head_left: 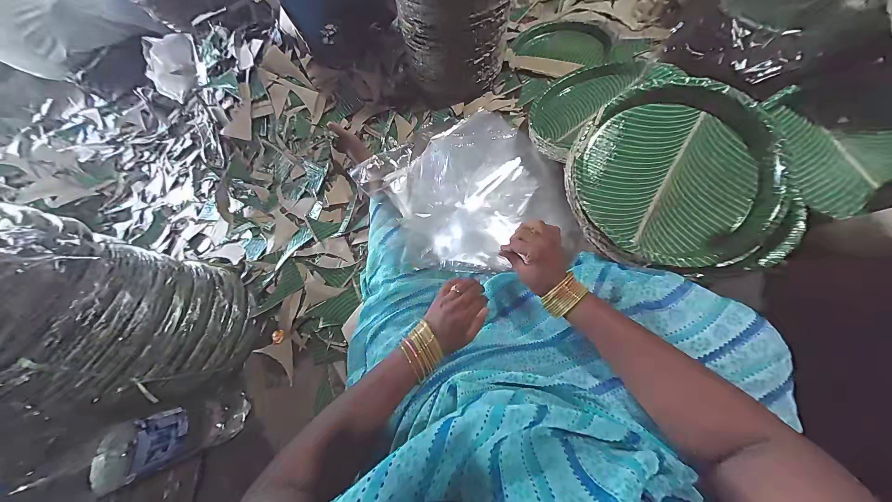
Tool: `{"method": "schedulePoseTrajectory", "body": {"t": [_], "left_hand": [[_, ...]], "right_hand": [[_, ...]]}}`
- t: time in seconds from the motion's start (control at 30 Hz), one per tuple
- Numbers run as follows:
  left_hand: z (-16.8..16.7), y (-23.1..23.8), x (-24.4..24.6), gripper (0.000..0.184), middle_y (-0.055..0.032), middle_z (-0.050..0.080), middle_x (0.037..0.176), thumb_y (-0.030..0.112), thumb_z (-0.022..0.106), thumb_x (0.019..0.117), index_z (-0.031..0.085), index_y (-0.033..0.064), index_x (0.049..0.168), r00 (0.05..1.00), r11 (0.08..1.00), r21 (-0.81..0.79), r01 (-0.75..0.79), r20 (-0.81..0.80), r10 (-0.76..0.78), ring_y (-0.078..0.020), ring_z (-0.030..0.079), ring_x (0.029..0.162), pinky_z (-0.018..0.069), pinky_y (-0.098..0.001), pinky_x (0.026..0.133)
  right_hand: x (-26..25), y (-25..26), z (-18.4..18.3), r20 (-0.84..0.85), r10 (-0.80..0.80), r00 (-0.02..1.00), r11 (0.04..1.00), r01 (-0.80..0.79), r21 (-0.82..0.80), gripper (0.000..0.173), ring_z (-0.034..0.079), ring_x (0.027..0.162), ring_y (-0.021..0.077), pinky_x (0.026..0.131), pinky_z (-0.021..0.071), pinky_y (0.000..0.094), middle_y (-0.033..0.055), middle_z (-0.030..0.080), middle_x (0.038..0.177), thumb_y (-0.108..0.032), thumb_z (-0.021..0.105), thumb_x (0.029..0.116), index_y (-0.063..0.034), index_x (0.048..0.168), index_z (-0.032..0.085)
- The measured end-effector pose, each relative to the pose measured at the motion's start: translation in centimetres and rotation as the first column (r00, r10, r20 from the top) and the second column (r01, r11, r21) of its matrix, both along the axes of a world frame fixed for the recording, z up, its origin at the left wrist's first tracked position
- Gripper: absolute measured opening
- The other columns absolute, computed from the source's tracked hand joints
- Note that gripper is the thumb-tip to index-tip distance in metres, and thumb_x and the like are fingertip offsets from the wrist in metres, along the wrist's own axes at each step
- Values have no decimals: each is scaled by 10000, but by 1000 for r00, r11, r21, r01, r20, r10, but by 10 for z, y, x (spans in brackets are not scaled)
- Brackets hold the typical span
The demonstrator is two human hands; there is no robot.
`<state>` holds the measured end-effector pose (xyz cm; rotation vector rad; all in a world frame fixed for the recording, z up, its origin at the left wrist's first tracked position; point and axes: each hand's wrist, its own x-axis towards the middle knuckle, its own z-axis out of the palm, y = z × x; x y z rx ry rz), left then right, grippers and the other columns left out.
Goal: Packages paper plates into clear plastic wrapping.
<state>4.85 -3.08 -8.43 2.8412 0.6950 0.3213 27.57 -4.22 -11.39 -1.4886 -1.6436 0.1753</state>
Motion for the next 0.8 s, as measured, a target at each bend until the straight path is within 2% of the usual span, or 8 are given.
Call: {"method": "schedulePoseTrajectory", "body": {"t": [0.1, 0.23, 0.33, 0.43, 0.5, 0.57, 0.67, 0.8], "left_hand": [[-2, 40, 31, 674, -222, 391, 1603, 437, 539, 1041, 418, -1, 1540, 855, 864, -341, -370, -490, 173, -383, 313, 1519, 179, -578, 1246], [-36, 94, 21, 592, -309, 495, 1484, 256, 588, 1047, 416, -90, 1496, 756, 515, -570, -640, -350, 553, -407, 458, 1418, 325, -509, 1198], [-18, 102, -6, 424, -219, 577, 1403, 117, 540, 1056, 485, -45, 1444, 692, 403, -747, -529, -105, 714, -261, 575, 1266, 460, -403, 1074], [5, 92, -26, 503, -135, 549, 1446, 69, 567, 1021, 434, 45, 1506, 696, 308, -815, -491, -155, 701, -173, 575, 1244, 487, -344, 1027], [24, 91, -31, 789, -212, 449, 1547, 149, 774, 909, 348, -4, 1555, 797, 427, -719, -548, -294, 527, -275, 467, 1411, 394, -417, 1159], [28, 72, -41, 759, -255, 405, 1574, 212, 800, 877, 446, -76, 1484, 875, 540, -715, -444, -217, 432, -292, 413, 1463, 344, -393, 1197], [28, 30, -36, 343, -119, 632, 1345, 123, 539, 1014, 611, -65, 1292, 735, 225, -958, -180, 21, 678, -131, 636, 1165, 522, -290, 991], [36, 23, 3, 440, -126, 700, 1136, 297, 368, 1123, 618, -56, 1203, 523, -100, -987, -125, -152, 839, -195, 703, 988, 579, -356, 867]], "right_hand": [[-3, -4, 5, -52, -32, 998, 995, 37, 92, 159, 687, 1026, 385, 912, 465, 613, 149, 746, 872, -115, 740, 852, -17, 727, 740], [-3, -16, 11, -58, -60, 997, 976, 71, 206, 204, 692, 972, 335, 894, 495, 523, 146, 718, 840, -108, 752, 811, -28, 647, 661], [3, -16, 13, 32, 51, 998, 994, -53, 95, 177, 695, 956, 358, 871, 513, 556, 162, 718, 867, -130, 758, 840, -21, 710, 708], [6, -13, 5, 38, 178, 983, 981, -174, -86, 84, 694, 854, 381, 809, 529, 571, 194, 702, 851, -68, 729, 859, 8, 836, 758], [7, -8, 11, 38, 151, 988, 982, -146, -121, 148, 704, 894, 393, 849, 537, 573, 208, 722, 902, -74, 688, 919, 4, 990, 792], [7, -6, 14, 76, 120, 990, 991, -115, -65, 182, 718, 880, 390, 830, 549, 574, 194, 734, 892, -101, 650, 941, -20, 1003, 799], [2, -7, 9, 134, 171, 976, 985, -174, 14, 202, 712, 850, 393, 795, 548, 575, 189, 721, 867, -80, 602, 933, -40, 964, 797], [-16, -12, 2, 225, 264, 938, 962, -273, 7, 350, 700, 845, 426, 796, 541, 597, 212, 694, 846, 41, 603, 833, -70, 1108, 790]]}}
